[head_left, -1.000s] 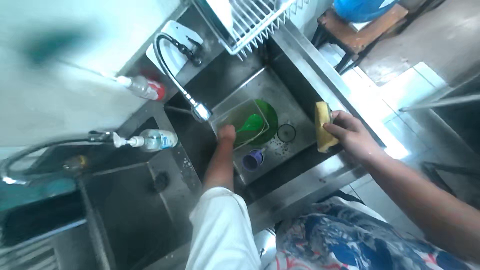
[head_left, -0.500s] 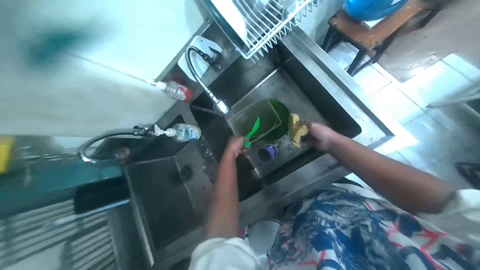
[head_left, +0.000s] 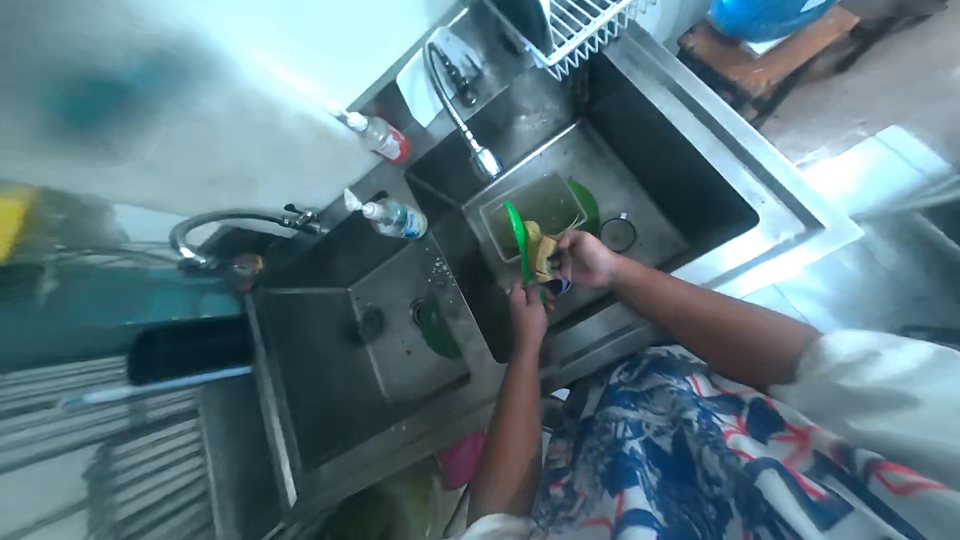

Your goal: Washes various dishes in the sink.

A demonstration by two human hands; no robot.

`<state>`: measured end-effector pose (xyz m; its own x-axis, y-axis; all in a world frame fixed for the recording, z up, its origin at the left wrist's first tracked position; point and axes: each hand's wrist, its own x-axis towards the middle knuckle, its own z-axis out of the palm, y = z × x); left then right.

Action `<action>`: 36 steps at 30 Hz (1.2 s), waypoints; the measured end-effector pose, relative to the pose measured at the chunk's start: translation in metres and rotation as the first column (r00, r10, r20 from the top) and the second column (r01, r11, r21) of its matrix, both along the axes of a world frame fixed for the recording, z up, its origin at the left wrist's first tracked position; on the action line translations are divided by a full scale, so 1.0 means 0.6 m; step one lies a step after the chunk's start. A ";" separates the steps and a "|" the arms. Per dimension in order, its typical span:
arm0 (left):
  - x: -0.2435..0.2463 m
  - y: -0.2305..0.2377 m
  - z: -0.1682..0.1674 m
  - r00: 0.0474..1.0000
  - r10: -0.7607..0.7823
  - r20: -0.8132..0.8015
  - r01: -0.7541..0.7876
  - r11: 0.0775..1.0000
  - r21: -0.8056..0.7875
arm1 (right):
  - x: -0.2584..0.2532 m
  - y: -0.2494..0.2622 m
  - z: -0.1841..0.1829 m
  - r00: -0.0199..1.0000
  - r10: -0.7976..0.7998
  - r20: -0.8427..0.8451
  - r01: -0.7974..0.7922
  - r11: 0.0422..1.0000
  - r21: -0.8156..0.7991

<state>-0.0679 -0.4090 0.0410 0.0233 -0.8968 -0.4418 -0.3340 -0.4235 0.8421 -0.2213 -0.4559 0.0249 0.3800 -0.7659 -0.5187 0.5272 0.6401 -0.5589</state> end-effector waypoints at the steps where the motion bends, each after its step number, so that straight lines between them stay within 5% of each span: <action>1: 0.007 0.005 -0.001 1.000 -0.009 0.022 0.010 1.000 -0.030 | 0.006 0.009 0.001 0.998 0.051 -0.041 -0.055 0.994 -0.093; 7: 0.030 0.028 -0.021 0.955 -0.090 0.284 0.189 0.920 -0.344 | 0.093 0.015 0.026 0.816 -0.039 -0.577 -0.097 0.974 -0.204; 13: 0.050 0.007 0.068 0.586 -0.470 0.660 0.468 0.861 0.198 | 0.140 -0.046 0.025 0.702 -0.060 -0.710 0.100 0.995 0.015; 17: 0.059 0.006 0.070 0.409 -0.553 0.726 0.471 0.809 0.352 | 0.144 -0.038 0.009 0.702 0.064 -0.709 0.037 0.991 0.127; 22: 0.093 0.017 0.052 0.399 -0.547 0.736 0.590 0.768 0.250 | 0.155 -0.032 -0.019 0.747 0.074 -0.661 0.068 0.980 0.186; 28: 0.156 -0.003 0.072 0.295 -0.609 0.736 0.696 0.664 0.271 | 0.086 -0.079 -0.041 0.657 0.128 -0.743 -0.215 0.976 -0.022; 31: 0.155 -0.033 0.076 0.268 -0.606 0.749 0.685 0.666 0.294 | 0.078 -0.088 -0.037 0.749 0.218 -0.626 -0.199 0.975 0.101; 36: 0.106 -0.041 0.044 0.269 -0.582 0.768 0.690 0.673 0.268 | 0.123 -0.058 -0.034 0.929 0.098 -0.358 0.007 0.960 0.281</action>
<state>-0.0046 -0.4334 0.0675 -0.3154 -0.8189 -0.4796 -0.9480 0.2945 0.1206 -0.1475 -0.4908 0.0043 0.1549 -0.5615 -0.8129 0.2867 0.8129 -0.5069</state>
